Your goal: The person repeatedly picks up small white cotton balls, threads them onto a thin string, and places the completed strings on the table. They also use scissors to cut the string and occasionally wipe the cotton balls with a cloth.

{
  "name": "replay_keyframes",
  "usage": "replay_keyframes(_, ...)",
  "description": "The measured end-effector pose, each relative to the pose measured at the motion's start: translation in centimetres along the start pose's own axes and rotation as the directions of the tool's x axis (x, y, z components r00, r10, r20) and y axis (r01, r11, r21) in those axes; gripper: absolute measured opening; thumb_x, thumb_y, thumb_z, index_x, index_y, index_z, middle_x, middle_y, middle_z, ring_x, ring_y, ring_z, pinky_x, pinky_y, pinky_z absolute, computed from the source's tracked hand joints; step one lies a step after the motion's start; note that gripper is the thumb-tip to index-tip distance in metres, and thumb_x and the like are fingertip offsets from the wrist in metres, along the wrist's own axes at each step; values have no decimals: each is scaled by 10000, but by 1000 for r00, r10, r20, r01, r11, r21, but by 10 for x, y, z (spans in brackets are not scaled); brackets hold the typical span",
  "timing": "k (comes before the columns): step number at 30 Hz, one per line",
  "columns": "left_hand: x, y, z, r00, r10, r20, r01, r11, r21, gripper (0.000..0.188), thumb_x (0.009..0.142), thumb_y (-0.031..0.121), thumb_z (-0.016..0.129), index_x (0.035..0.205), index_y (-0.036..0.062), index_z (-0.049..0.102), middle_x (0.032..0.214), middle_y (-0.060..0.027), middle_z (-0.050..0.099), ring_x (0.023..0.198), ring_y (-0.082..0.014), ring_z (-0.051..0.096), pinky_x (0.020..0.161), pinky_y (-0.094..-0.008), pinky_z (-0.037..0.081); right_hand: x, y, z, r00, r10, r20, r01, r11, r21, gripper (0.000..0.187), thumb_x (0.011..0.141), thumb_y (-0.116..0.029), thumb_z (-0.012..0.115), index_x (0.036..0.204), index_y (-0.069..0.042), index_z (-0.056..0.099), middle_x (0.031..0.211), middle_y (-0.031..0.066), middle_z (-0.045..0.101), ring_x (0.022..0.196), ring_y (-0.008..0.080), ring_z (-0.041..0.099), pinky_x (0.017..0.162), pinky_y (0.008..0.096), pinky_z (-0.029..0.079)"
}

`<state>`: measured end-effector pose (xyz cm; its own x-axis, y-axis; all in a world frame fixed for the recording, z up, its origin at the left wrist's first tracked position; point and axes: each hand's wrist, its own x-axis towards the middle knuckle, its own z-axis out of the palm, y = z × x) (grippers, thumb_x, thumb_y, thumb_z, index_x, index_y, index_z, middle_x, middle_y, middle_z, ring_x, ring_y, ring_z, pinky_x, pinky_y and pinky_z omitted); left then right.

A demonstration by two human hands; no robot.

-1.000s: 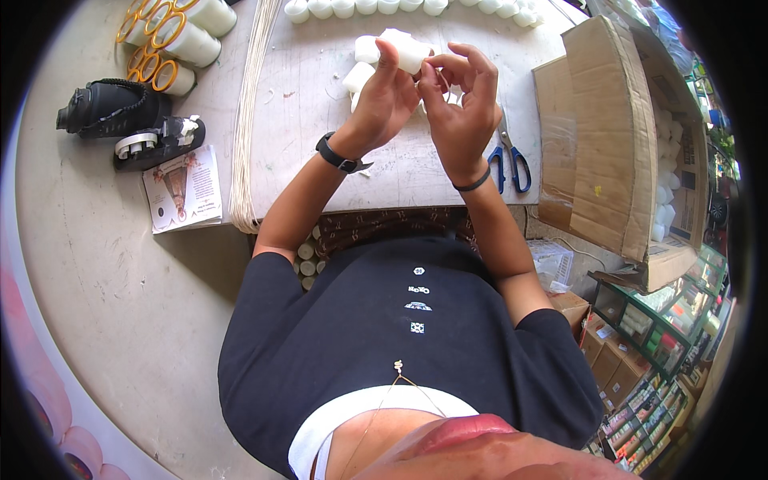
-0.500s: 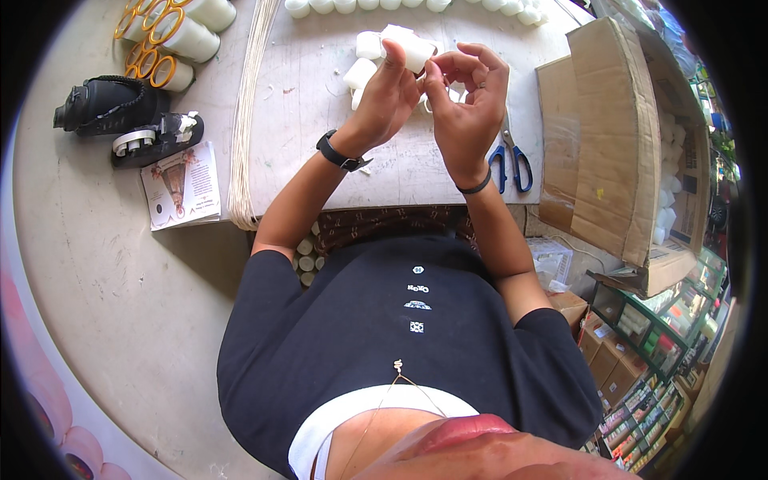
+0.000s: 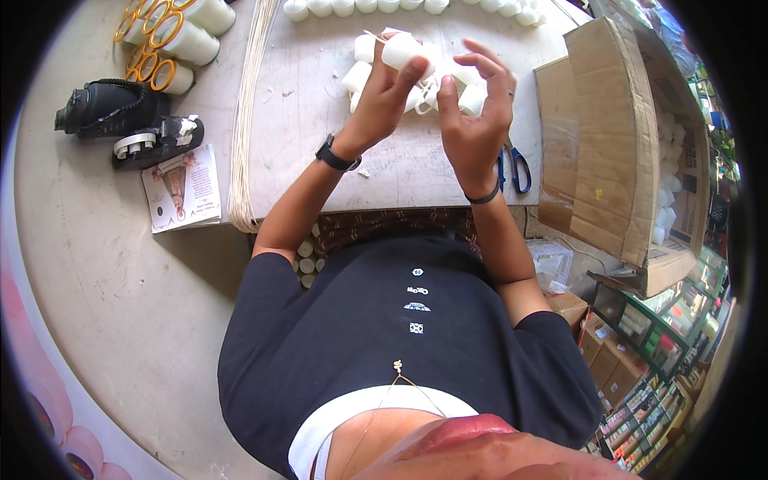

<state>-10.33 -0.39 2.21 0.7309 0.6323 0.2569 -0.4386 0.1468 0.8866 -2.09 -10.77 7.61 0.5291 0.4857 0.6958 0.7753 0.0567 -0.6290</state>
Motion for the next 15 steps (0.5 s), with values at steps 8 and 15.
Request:
replay_keyframes(8, 8, 15, 3, 987, 52, 150, -108, 912, 395, 528, 877, 270, 773, 1228, 7, 480, 1131, -154, 628, 1012, -253, 675, 841, -375, 579, 47, -12, -7, 957, 158, 244, -227, 931, 286, 119, 943, -17, 602, 939, -4, 721, 992, 108, 755, 983, 186, 682, 883, 304, 514)
replay_keyframes(15, 48, 29, 2, 879, 254, 403, -464, 645, 607, 614, 876, 345, 761, 1349, 55, 497, 1124, -163, 688, 1024, -272, 680, 928, -399, 543, 164, -49, -28, 992, 38, 123, -122, 587, 800, 300, 1066, -262, 483, 1059, 2, 626, 659, -38, 449, 553, 46, 346, 508, 200, 298)
